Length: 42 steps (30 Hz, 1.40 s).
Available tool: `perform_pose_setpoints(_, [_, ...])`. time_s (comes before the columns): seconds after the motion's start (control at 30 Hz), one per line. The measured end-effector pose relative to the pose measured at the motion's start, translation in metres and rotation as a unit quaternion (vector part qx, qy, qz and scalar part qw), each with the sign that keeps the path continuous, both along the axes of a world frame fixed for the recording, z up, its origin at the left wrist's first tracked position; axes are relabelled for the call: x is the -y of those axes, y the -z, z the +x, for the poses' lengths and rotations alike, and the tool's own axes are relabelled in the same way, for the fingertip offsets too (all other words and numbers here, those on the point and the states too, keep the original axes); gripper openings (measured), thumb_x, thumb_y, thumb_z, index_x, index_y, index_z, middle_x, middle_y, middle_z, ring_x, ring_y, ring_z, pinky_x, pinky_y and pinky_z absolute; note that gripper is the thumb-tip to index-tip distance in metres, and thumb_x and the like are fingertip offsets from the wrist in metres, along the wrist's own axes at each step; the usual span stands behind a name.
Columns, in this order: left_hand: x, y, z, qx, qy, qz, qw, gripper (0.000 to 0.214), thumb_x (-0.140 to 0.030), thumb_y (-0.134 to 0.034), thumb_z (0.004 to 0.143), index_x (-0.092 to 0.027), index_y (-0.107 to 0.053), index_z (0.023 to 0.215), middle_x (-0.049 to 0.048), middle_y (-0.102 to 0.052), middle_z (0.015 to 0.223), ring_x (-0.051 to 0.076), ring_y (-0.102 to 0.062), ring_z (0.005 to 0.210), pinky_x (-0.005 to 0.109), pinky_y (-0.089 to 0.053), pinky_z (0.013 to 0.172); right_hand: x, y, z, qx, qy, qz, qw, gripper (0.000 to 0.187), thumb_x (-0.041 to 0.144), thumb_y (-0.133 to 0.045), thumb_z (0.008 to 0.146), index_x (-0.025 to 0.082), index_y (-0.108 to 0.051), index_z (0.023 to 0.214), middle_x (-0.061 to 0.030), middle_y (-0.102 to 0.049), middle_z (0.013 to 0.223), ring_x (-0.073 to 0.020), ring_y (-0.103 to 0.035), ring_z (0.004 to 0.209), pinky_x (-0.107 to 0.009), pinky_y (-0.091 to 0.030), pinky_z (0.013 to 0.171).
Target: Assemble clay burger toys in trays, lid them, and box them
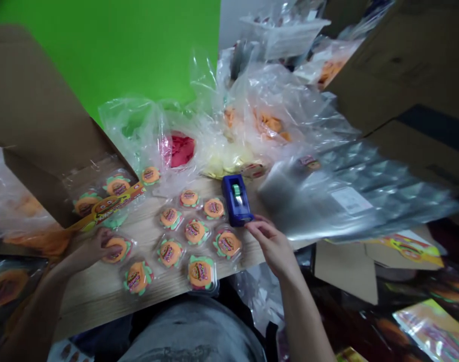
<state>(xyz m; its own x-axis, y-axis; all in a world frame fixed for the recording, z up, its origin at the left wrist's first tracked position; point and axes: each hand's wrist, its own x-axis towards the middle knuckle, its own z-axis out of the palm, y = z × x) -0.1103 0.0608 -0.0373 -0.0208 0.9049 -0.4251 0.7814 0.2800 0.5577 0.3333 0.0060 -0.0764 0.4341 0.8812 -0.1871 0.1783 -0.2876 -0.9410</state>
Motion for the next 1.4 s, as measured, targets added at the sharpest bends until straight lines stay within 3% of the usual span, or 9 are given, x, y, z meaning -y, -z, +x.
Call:
perform_pose_setpoints(0.17, [0.013, -0.041, 0.019, 0.116, -0.016, -0.008, 0.993, 0.057, -0.043, -0.075, 0.054, -0.023, -0.051, 0.102, -0.0004, -0.064, 0.081, 0.022, -0.063, 0.074, 0.035, -0.052, 0.066, -0.007, 0.024, -0.001, 0.086, 0.005, -0.031, 0.996, 0.032, 0.050, -0.061, 0.062, 0.018, -0.061, 0.057, -0.0090, -0.064, 0.076, -0.0246, -0.057, 0.084, -0.039, -0.044, 0.079])
perform_pose_setpoints(0.27, [0.016, -0.060, 0.045, 0.216, -0.072, 0.019, 0.974, 0.052, -0.041, -0.074, 0.059, -0.025, -0.052, 0.103, -0.0045, -0.059, 0.067, 0.016, -0.058, 0.060, 0.029, -0.049, 0.056, -0.004, 0.018, 0.003, 0.096, -0.021, -0.047, 0.994, 0.028, 0.046, -0.060, 0.063, 0.018, -0.058, 0.056, -0.0095, -0.065, 0.074, -0.0246, -0.058, 0.077, -0.040, -0.045, 0.075])
perform_pose_setpoints(0.4, [0.012, -0.067, 0.100, 0.389, -0.201, 0.029, 0.899, 0.029, -0.043, -0.066, 0.069, -0.026, -0.053, 0.088, -0.0020, -0.060, 0.074, 0.014, -0.058, 0.062, 0.027, -0.049, 0.055, 0.018, -0.032, -0.015, 0.042, -0.119, -0.038, 0.991, 0.026, 0.045, -0.063, 0.068, 0.020, -0.065, 0.065, -0.0061, -0.068, 0.080, -0.0226, -0.061, 0.079, -0.036, -0.047, 0.077])
perform_pose_setpoints(0.53, [0.011, -0.070, 0.157, 0.517, -0.221, 0.018, 0.827, 0.029, -0.045, -0.063, 0.074, -0.024, -0.052, 0.091, 0.0018, -0.063, 0.093, 0.017, -0.062, 0.081, 0.031, -0.053, 0.066, 0.032, -0.092, -0.074, -0.035, -0.194, 0.124, 0.972, 0.020, 0.039, -0.060, 0.079, 0.023, -0.065, 0.069, -0.0041, -0.063, 0.088, -0.0197, -0.060, 0.090, -0.031, -0.047, 0.081])
perform_pose_setpoints(0.6, [0.014, -0.075, 0.175, 0.544, -0.222, 0.033, 0.808, 0.034, -0.044, -0.066, 0.073, -0.025, -0.052, 0.097, 0.0007, -0.063, 0.095, 0.016, -0.063, 0.083, 0.027, -0.052, 0.064, 0.031, -0.110, -0.101, -0.042, -0.211, 0.170, 0.962, 0.017, 0.035, -0.061, 0.081, 0.023, -0.064, 0.068, -0.0031, -0.060, 0.085, -0.0180, -0.059, 0.088, -0.028, -0.047, 0.077])
perform_pose_setpoints(0.7, [0.022, -0.084, 0.189, 0.577, -0.223, 0.050, 0.784, 0.040, -0.041, -0.073, 0.069, -0.023, -0.052, 0.098, 0.0001, -0.065, 0.094, 0.015, -0.064, 0.084, 0.024, -0.052, 0.067, 0.022, -0.117, -0.121, -0.016, -0.190, 0.203, 0.960, 0.016, 0.028, -0.059, 0.082, 0.022, -0.061, 0.067, -0.0021, -0.057, 0.081, -0.0162, -0.056, 0.081, -0.027, -0.046, 0.072])
perform_pose_setpoints(0.93, [0.032, -0.096, 0.190, 0.570, -0.220, 0.079, 0.787, 0.046, -0.041, -0.078, 0.062, -0.026, -0.052, 0.097, -0.0003, -0.066, 0.092, 0.018, -0.066, 0.088, 0.029, -0.054, 0.073, 0.007, -0.113, -0.119, 0.051, -0.167, 0.179, 0.968, 0.020, 0.026, -0.055, 0.082, 0.022, -0.050, 0.063, -0.0004, -0.054, 0.071, -0.0163, -0.053, 0.071, -0.028, -0.042, 0.066])
perform_pose_setpoints(1.13, [0.030, -0.095, 0.182, 0.591, -0.217, 0.002, 0.777, 0.037, -0.038, -0.074, 0.066, -0.022, -0.055, 0.092, 0.0042, -0.066, 0.097, 0.023, -0.065, 0.093, 0.033, -0.054, 0.074, 0.006, -0.115, -0.107, 0.021, -0.305, 0.178, 0.935, 0.015, 0.023, -0.050, 0.087, 0.022, -0.060, 0.077, -0.0023, -0.059, 0.083, -0.0164, -0.056, 0.082, -0.028, -0.043, 0.074])
perform_pose_setpoints(1.4, [0.032, -0.086, 0.166, 0.549, -0.175, -0.038, 0.817, 0.046, -0.042, -0.079, 0.060, -0.020, -0.058, 0.094, 0.0018, -0.066, 0.089, 0.015, -0.064, 0.080, 0.025, -0.053, 0.067, 0.001, -0.100, -0.112, 0.135, -0.270, 0.177, 0.937, 0.025, 0.040, -0.050, 0.088, 0.022, -0.063, 0.075, -0.0051, -0.064, 0.078, -0.0208, -0.058, 0.076, -0.031, -0.044, 0.069])
